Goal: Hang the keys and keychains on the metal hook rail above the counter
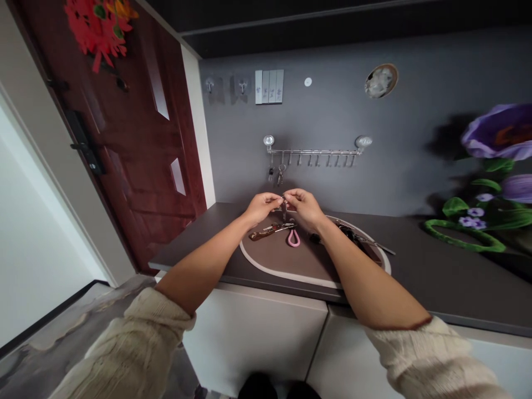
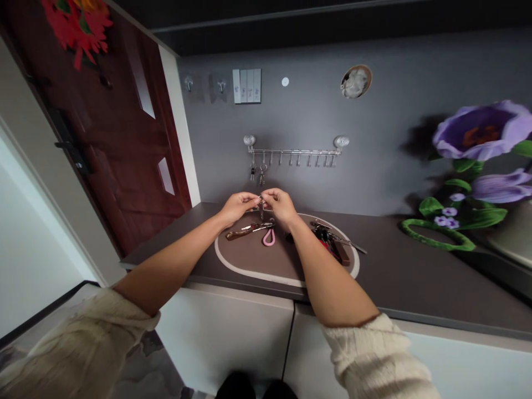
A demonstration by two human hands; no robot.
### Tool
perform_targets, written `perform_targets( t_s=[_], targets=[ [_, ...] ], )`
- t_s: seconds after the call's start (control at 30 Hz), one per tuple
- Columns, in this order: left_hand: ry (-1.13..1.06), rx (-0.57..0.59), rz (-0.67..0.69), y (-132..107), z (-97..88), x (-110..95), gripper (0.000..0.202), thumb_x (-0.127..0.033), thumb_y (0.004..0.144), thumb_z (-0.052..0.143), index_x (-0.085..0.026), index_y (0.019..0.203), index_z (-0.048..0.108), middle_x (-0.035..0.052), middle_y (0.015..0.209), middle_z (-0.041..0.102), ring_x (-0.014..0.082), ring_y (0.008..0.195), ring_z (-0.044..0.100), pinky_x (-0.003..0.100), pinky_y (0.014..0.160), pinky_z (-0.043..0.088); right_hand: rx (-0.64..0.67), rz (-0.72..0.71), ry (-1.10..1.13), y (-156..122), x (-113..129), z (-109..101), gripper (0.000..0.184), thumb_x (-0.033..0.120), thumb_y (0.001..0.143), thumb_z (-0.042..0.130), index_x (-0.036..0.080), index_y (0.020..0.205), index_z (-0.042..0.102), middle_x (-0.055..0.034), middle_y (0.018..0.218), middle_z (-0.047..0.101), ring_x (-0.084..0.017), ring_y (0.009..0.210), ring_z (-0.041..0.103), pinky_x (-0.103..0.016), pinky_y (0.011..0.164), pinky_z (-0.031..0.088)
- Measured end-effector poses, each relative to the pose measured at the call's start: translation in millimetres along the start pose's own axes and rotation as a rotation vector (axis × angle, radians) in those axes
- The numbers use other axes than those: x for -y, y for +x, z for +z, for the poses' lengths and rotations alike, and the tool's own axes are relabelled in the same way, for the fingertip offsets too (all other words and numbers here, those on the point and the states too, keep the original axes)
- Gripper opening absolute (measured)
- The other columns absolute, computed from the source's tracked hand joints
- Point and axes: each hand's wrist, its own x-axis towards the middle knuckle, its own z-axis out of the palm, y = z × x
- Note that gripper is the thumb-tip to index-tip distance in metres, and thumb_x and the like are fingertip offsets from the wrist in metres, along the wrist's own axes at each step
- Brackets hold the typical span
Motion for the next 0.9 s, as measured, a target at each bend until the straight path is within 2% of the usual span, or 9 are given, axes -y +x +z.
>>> perform_targets(
  t_s=[0.13, 0.37, 0.6, 0.9],
  targets=[
    [-0.014, -0.047, 0.001, 0.8, 0.3, -0.2, 0.031, -0.039, 0.062, 0.06, -0.012, 0.079, 0.062, 0.0041, 0.072, 0.061, 0.0099, 0.063, 0.05, 0.023, 0.058, 0.037, -0.014, 0.073, 0.112, -1.2, -1.5, -0.1, 0.017, 0.026, 0.062, 0.063, 0.015, 0.073, 0.056, 0.0008, 0.062, 0.056, -0.007, 0.055, 0.05, -0.021, 0.057, 0.042],
    [-0.073, -0.161, -0.01, 4.1, -2.2, 1.2, 0.03, -0.037, 0.059, 0.062, -0.013, 0.077, 0.063, 0.004, 0.073, 0.061, 0.0111, 0.066, 0.052, 0.023, 0.058, 0.038, 0.038, 0.243, 0.158, -4.7, 2.1, 4.2, 0.018, 0.03, 0.062, 0.065, 0.014, 0.068, 0.058, -0.0002, 0.061, 0.056, -0.008, 0.056, 0.051, -0.023, 0.059, 0.044],
    [-0.096, -0.185, -0.042, 5.7, -1.6, 4.0, 0.03, -0.037, 0.057, 0.064, -0.014, 0.077, 0.064, 0.0042, 0.074, 0.062, 0.0111, 0.065, 0.051, 0.022, 0.056, 0.038, -0.017, 0.185, 0.12, -4.7, 0.4, 6.2, 0.024, 0.031, 0.054, 0.069, 0.015, 0.069, 0.06, 0.0005, 0.064, 0.058, -0.007, 0.056, 0.05, -0.022, 0.058, 0.041],
    [-0.13, -0.168, -0.026, 2.7, 2.3, 0.6, 0.028, -0.036, 0.057, 0.064, -0.014, 0.076, 0.064, 0.003, 0.071, 0.06, 0.0096, 0.063, 0.05, 0.022, 0.056, 0.039, -0.146, 0.142, 0.129, -3.6, -1.7, 7.6, 0.025, 0.035, 0.052, 0.067, 0.013, 0.063, 0.059, 0.0039, 0.045, 0.049, -0.005, 0.041, 0.039, -0.021, 0.044, 0.03]
  ],
)
